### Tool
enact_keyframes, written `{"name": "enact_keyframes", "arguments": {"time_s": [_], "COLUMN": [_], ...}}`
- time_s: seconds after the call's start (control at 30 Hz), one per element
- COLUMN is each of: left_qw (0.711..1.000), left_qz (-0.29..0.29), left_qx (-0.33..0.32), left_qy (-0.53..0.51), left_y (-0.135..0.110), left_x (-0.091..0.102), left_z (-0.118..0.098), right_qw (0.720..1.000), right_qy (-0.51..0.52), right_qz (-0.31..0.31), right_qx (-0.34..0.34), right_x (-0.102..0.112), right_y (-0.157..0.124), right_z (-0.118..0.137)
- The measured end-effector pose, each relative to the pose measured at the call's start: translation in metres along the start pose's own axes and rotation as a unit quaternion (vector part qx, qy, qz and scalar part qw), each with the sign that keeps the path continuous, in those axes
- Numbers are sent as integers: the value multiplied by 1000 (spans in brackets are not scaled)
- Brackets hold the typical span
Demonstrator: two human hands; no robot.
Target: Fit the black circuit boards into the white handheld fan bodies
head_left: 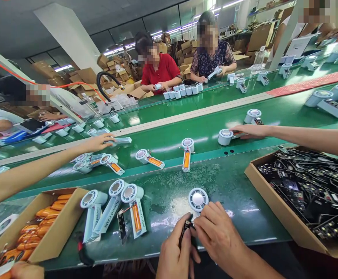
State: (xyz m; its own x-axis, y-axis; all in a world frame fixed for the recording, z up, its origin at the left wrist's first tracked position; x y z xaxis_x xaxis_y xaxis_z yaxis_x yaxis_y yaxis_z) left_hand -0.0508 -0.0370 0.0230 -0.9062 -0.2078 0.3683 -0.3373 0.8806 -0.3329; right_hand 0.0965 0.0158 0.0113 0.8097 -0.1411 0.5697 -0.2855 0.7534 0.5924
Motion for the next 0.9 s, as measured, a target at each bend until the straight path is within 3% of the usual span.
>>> {"name": "enact_keyframes", "arguments": {"time_s": [0.13,0.4,0.9], "left_qw": [996,976,980], "left_qz": [-37,-131,-128], "left_qx": [-57,-160,-147], "left_qy": [52,59,26], "left_y": [-3,-5,-4], "left_x": [0,-7,-6], "left_z": [-1,9,3], "right_qw": [999,996,997], "right_qy": [-18,-45,-31], "right_qz": [5,14,33], "right_qx": [39,74,56], "right_x": [0,0,5], "right_y": [1,5,6], "right_z": [0,5,4]}}
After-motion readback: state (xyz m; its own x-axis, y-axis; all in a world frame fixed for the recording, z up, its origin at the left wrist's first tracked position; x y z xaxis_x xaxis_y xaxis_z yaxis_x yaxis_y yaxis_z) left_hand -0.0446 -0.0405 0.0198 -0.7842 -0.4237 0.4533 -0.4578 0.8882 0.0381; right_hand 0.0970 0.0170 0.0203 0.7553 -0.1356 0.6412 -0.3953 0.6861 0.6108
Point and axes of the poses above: each hand's wrist, its own y-axis towards the middle knuckle, its own x-axis out of the back of the hand, z = x × y, the point moved 1 cm from there along y, towards the middle knuckle, and after that the axes turned 13 degrees about -z, right-handed, at the moved point
